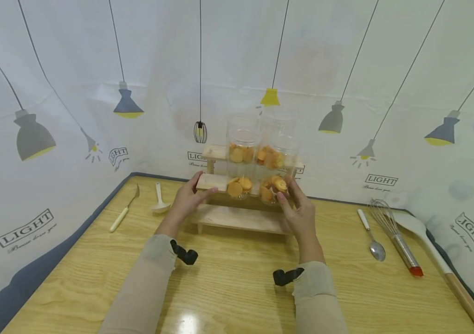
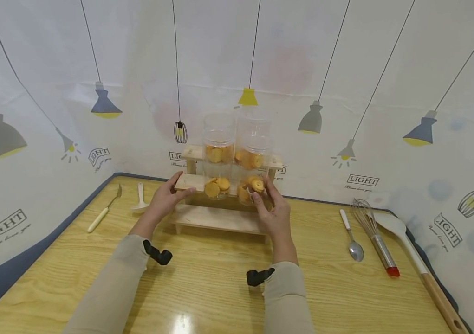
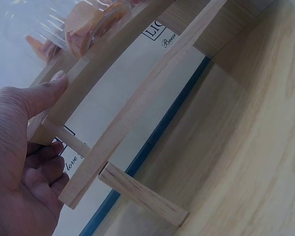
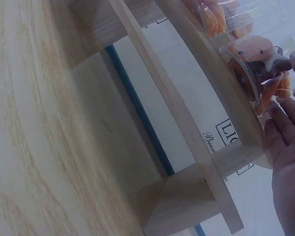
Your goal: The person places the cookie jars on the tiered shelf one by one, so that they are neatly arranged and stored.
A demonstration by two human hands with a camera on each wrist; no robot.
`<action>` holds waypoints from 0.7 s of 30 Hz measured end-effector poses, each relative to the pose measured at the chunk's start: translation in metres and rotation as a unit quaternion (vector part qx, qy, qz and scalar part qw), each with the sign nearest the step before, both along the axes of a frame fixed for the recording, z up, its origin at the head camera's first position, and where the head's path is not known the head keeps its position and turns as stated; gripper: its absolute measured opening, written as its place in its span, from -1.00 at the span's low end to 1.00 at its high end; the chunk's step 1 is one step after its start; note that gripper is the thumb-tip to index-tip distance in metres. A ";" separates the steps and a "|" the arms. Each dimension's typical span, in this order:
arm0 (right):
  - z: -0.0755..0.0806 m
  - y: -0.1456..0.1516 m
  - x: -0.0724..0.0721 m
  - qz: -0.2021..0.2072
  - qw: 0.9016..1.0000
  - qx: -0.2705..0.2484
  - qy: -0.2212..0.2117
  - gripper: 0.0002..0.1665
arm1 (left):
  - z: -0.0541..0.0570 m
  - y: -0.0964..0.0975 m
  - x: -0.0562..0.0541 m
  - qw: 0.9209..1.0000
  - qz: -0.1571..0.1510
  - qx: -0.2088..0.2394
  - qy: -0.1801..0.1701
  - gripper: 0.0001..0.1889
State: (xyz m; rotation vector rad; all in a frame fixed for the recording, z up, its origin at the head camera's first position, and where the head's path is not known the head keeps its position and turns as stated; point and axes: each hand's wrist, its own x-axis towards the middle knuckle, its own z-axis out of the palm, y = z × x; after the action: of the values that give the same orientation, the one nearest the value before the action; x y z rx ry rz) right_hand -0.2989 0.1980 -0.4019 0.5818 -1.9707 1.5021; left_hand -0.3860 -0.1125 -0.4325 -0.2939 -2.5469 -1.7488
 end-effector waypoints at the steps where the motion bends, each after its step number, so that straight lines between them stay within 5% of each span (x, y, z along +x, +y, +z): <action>1: 0.000 0.000 0.000 -0.002 1.000 0.002 0.002 -0.37 | 0.000 0.000 0.000 1.000 0.001 -0.001 -0.001 0.13; 21: 0.003 -0.001 0.002 -0.006 0.999 0.006 -0.042 -0.37 | -0.001 -0.001 0.000 1.000 0.003 0.001 -0.012 0.16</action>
State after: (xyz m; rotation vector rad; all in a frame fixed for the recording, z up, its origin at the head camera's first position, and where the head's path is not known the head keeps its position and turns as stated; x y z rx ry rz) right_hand -0.2973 0.1973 -0.3990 0.5194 -2.0438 1.5305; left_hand -0.3860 -0.1137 -0.4332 -0.2679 -2.5593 -1.7635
